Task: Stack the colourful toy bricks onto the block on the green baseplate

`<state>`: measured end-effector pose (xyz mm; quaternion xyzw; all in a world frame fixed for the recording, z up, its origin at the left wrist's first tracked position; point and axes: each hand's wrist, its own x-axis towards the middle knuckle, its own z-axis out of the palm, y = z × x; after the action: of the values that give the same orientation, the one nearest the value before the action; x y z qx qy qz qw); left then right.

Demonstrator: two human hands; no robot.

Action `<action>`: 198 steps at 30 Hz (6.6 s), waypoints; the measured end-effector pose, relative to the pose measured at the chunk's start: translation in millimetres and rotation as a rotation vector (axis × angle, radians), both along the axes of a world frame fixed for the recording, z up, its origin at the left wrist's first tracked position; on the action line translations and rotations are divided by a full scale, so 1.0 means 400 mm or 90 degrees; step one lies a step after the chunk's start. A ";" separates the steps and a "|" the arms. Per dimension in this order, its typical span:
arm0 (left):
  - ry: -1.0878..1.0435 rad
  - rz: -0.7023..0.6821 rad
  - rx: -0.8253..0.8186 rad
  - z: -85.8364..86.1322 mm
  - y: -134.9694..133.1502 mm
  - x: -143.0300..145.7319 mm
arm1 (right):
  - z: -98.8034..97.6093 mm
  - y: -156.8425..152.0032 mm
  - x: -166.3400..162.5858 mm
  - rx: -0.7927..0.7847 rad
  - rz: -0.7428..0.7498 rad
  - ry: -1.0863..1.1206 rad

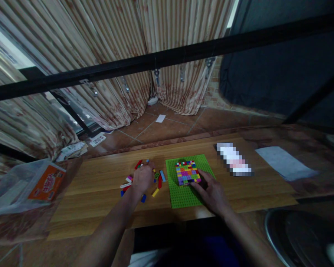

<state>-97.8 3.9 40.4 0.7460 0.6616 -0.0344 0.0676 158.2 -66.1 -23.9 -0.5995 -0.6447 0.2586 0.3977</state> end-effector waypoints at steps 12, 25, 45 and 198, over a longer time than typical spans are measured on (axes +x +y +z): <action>-0.299 -0.046 0.086 0.012 -0.103 0.042 | 0.004 -0.001 0.002 0.006 0.003 -0.008; -0.330 -0.183 0.152 -0.026 -0.174 0.149 | 0.004 -0.001 0.001 0.008 0.002 -0.010; -0.284 -0.298 0.385 -0.080 -0.161 0.157 | -0.001 -0.001 0.001 0.026 -0.003 -0.013; -0.173 0.086 0.307 -0.154 0.070 -0.394 | 0.037 0.008 -0.361 0.038 0.251 -0.055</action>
<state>-255.3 31.8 -21.4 0.6926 0.6838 0.2286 -0.0215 13.9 -62.9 -9.2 -0.4601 -0.7733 0.2864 0.3292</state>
